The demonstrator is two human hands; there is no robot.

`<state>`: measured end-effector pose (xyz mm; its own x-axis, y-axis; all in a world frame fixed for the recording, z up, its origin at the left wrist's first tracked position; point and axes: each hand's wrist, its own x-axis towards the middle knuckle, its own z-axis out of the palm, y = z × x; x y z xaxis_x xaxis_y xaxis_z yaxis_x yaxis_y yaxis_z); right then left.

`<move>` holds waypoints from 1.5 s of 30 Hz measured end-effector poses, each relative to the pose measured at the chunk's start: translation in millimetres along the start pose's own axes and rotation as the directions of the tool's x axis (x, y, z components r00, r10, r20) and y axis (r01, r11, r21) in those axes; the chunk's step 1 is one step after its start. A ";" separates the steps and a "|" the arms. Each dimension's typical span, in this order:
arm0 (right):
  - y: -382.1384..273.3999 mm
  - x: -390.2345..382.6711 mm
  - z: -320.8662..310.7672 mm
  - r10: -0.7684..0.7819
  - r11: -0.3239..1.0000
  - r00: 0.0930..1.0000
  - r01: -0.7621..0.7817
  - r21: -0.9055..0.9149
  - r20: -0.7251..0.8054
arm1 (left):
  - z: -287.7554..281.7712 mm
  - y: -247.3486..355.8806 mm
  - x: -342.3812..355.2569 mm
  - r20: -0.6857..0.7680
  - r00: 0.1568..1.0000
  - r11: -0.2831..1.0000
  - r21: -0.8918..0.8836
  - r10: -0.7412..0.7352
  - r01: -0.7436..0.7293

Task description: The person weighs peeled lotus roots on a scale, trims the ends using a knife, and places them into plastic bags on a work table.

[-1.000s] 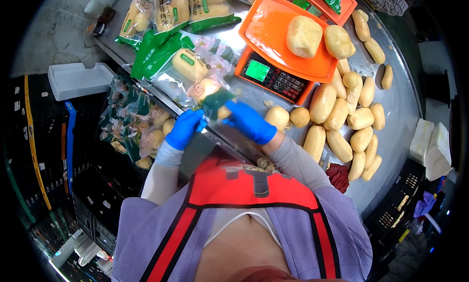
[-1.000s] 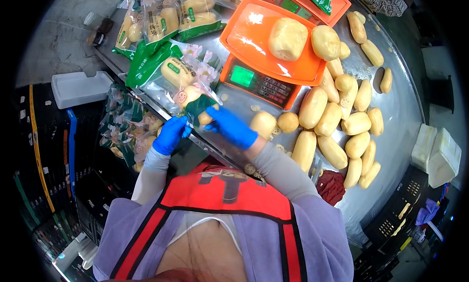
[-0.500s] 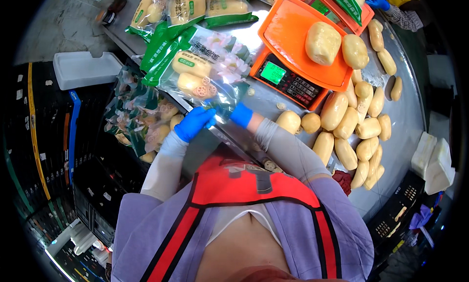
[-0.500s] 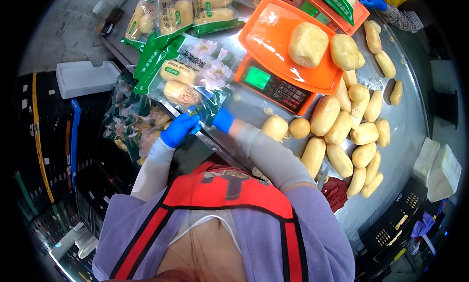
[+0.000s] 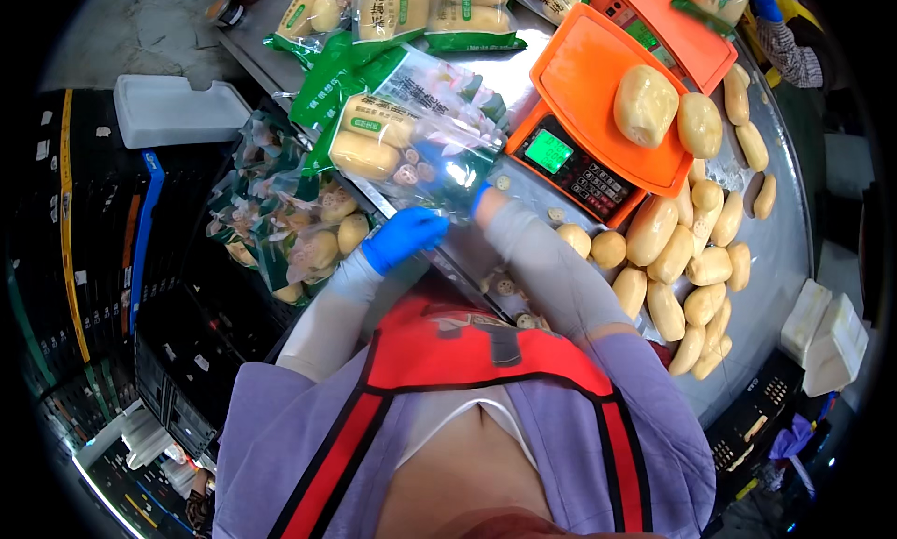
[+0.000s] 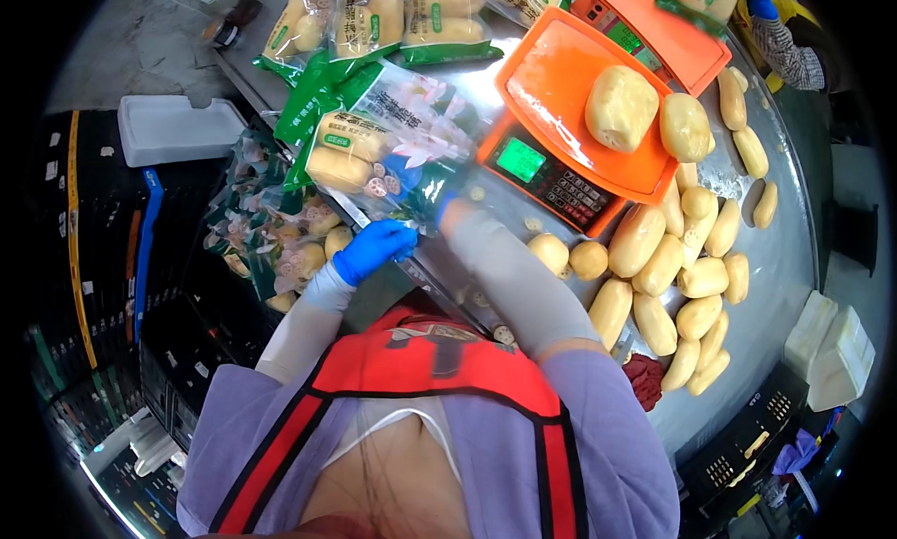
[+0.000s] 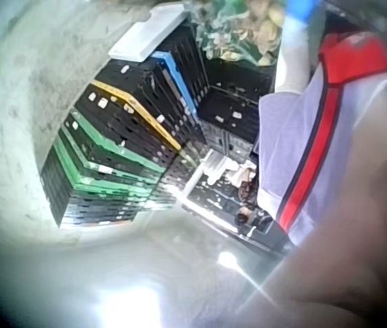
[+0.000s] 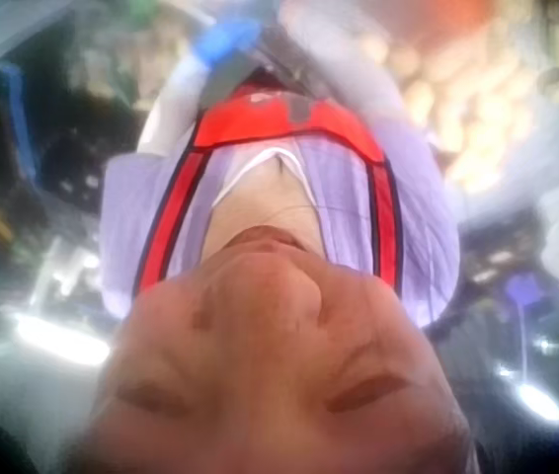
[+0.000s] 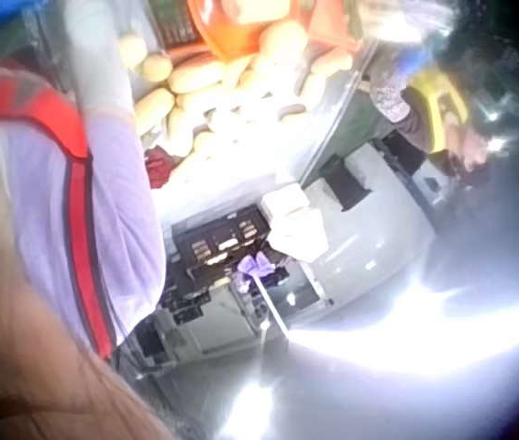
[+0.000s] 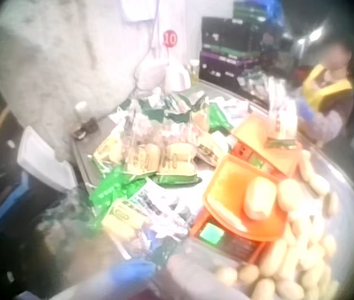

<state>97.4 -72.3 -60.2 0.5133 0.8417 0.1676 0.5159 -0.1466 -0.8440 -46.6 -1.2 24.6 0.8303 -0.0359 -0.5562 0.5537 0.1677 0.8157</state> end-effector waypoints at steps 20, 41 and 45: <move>-156.1 -123.0 -158.3 0.370 0.527 0.920 -0.323 0.786 0.130 | -191.0 87.9 -72.6 -0.798 0.066 0.568 0.366 0.600 -0.737; -100.7 -199.5 -172.0 0.650 0.430 0.759 -0.421 0.798 0.050 | -266.8 -233.4 -249.6 -0.807 -0.351 0.728 -0.137 -0.475 -0.671; -99.4 -210.5 -167.7 0.561 0.506 0.827 -0.388 0.771 0.048 | -224.8 -246.6 -195.0 -0.974 -0.152 0.936 -0.206 -0.168 0.286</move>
<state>53.1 -322.0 73.9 0.6807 0.6386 -0.3590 -0.4668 0.0003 -0.8844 -359.5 185.9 -103.8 -0.2820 0.9367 -0.2074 0.7422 0.3500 0.5715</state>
